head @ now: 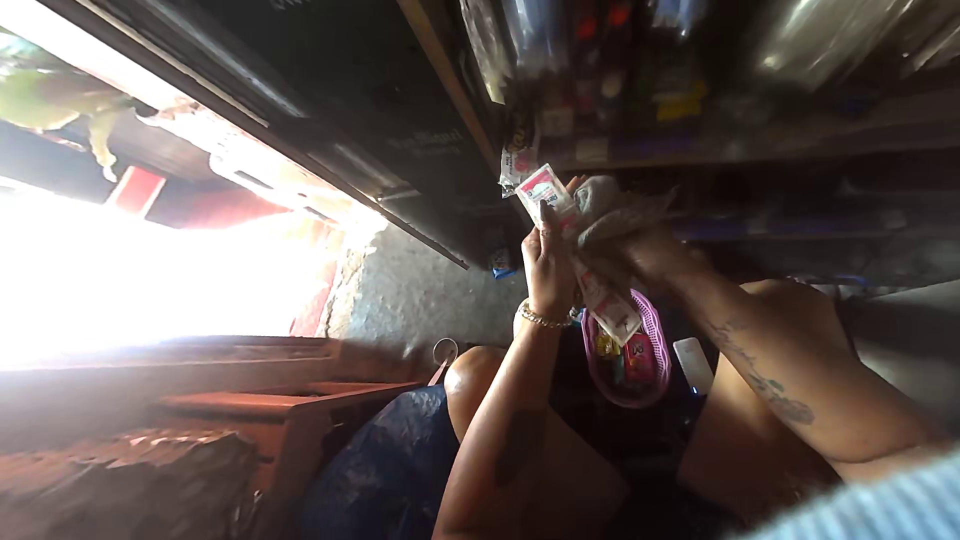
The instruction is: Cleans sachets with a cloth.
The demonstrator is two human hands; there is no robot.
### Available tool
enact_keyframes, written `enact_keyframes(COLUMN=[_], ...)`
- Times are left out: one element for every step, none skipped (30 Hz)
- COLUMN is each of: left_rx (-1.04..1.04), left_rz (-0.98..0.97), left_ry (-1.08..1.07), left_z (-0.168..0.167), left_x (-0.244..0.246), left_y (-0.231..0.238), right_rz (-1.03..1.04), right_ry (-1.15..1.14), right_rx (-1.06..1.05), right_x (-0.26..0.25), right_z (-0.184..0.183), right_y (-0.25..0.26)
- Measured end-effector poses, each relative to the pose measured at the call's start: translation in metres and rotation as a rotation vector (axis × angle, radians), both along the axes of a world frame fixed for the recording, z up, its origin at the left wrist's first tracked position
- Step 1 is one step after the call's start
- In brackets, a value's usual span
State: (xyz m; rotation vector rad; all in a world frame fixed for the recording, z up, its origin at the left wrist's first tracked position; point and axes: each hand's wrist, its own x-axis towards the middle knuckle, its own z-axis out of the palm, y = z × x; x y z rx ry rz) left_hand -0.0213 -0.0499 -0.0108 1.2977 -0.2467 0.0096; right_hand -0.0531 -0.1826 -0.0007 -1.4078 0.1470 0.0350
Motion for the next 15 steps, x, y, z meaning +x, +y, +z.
enact_keyframes(left_rx=[-0.014, -0.028, -0.033, -0.033, -0.028, -0.025, -0.016, -0.009, 0.001, 0.014, 0.017, 0.019, 0.014, 0.002, -0.012], left_rz=[-0.031, -0.066, -0.082, -0.090, -0.091, -0.082, -0.065, -0.045, -0.014, 0.011, 0.026, 0.032, 0.023, 0.022, 0.050], left_ry=[-0.023, -0.044, -0.058, -0.063, -0.064, -0.060, -0.046, -0.024, 0.006, 0.026, 0.035, 0.038, 0.043, 0.056, 0.083], left_z=[-0.002, -0.005, -0.007, -0.009, -0.009, -0.009, -0.007, -0.004, -0.001, 0.002, 0.003, 0.003, 0.003, 0.004, 0.005], left_x=[-0.002, -0.003, -0.003, -0.003, -0.003, -0.002, -0.001, -0.001, 0.000, 0.001, 0.001, 0.002, 0.003, 0.004, 0.005], left_y=[-0.001, -0.003, -0.004, -0.006, -0.006, -0.005, -0.004, -0.003, -0.002, -0.001, 0.001, 0.002, 0.004, 0.006, 0.007], right_rz=[-0.023, -0.043, -0.054, -0.055, -0.046, -0.035, -0.018, 0.003, 0.026, 0.044, 0.070, 0.090, 0.108, 0.128, 0.153], right_ry=[0.002, 0.005, 0.016, 0.040, 0.062, 0.080, 0.086, 0.059, 0.029, 0.014, 0.014, 0.010, 0.005, 0.003, 0.000], right_rx=[-0.026, -0.065, -0.106, -0.132, -0.148, -0.169, -0.173, -0.161, -0.133, -0.113, -0.091, -0.062, -0.037, -0.025, -0.030], right_x=[0.001, 0.001, 0.001, 0.001, 0.000, -0.001, -0.001, -0.002, -0.001, -0.001, -0.001, 0.001, 0.002, 0.003, 0.004], right_z=[-0.001, -0.001, -0.001, 0.000, 0.003, 0.006, 0.007, 0.007, 0.006, 0.006, 0.007, 0.006, 0.005, 0.004, 0.004], right_y=[0.001, 0.002, 0.003, 0.003, 0.002, 0.001, 0.001, -0.001, -0.002, -0.003, -0.004, -0.006, -0.007, -0.009, -0.011])
